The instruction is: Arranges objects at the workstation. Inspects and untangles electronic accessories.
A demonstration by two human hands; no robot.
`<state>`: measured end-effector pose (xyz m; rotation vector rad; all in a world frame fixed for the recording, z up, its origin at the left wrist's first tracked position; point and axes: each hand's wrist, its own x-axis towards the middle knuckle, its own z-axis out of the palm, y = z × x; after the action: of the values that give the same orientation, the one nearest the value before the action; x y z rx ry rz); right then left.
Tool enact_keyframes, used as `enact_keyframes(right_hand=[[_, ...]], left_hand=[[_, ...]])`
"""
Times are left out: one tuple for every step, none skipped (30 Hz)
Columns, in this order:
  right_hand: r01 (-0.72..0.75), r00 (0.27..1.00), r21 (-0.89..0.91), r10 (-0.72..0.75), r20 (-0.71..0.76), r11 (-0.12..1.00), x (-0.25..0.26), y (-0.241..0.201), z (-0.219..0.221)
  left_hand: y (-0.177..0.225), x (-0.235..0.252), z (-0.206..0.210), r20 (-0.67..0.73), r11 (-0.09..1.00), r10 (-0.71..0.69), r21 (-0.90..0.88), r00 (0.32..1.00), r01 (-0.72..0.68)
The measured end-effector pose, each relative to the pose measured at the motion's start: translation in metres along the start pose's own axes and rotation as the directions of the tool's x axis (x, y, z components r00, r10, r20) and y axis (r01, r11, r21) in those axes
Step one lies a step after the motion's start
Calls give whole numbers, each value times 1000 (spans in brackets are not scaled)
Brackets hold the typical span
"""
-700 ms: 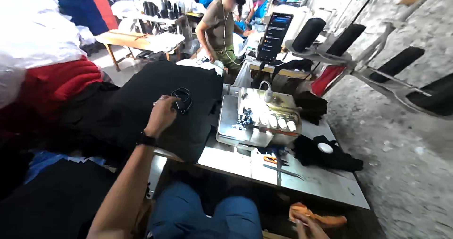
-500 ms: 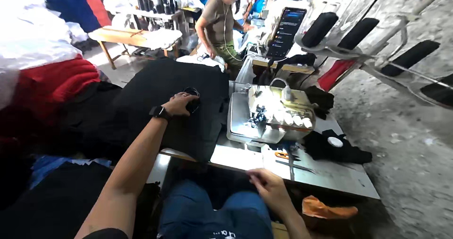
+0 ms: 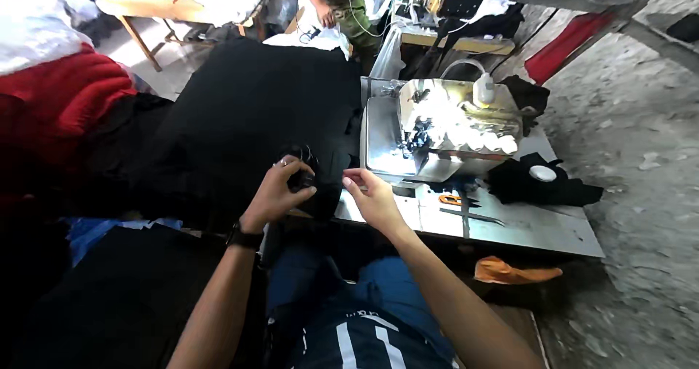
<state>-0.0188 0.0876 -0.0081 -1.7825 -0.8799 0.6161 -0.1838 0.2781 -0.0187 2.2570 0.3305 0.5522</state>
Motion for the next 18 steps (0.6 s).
enact_keyframes(right_hand=[[-50,998,82,47,32,995,4,-1,3],[-96,993,176,83,80,980,6,1,3],[-109,989,221,84,121,969,5,4,1],[-89,983,206,54,173,975,2,8,-5],[-56,968,175,11,249,983,0,9,-13],[-50,936,188,-20,352,981,-5,9,-20],[-93,883,241,-32,468,966,-12,7,-26],[-154,812,304,-55,581,940,-19,5,-31],[-208,764,349,-71,642,914,-26,4,-34],[-230,759,368,-71,648,901,-33,4,-35],[-243,775,370,-50,630,897,-40,6,-35],[-260,798,373,-19,602,891,-46,8,-37],[-278,814,386,3,580,880,-52,10,-40],[-292,823,393,20,567,872,-57,13,-46],[-300,829,384,39,558,873,-61,16,-52],[-296,833,363,53,551,883,-66,20,-59],[-291,832,349,55,552,891,-70,25,-67],[-295,824,356,47,564,886,-75,32,-74]], left_hand=[[13,-11,1,15,960,-37,-277,999,39],[24,-21,3,47,833,-57,-549,997,73],[33,-29,6,87,675,-56,-731,995,101],[40,-35,8,114,546,-54,-828,992,125],[46,-37,8,126,463,-59,-876,990,139],[50,-38,9,128,416,-75,-897,989,148],[54,-38,10,128,391,-111,-906,986,162],[56,-37,13,128,368,-153,-913,980,177],[59,-37,17,134,339,-192,-921,972,194],[60,-37,22,149,302,-209,-930,966,209],[60,-37,28,168,258,-222,-940,961,224],[61,-36,33,185,221,-238,-945,953,239],[63,-34,37,198,195,-270,-947,942,255],[65,-32,41,206,170,-297,-949,932,264],[66,-30,44,212,155,-306,-951,928,268],[67,-28,46,215,145,-300,-952,929,268],[68,-25,47,216,148,-292,-952,932,267],[68,-23,48,214,153,-279,-952,936,264]])
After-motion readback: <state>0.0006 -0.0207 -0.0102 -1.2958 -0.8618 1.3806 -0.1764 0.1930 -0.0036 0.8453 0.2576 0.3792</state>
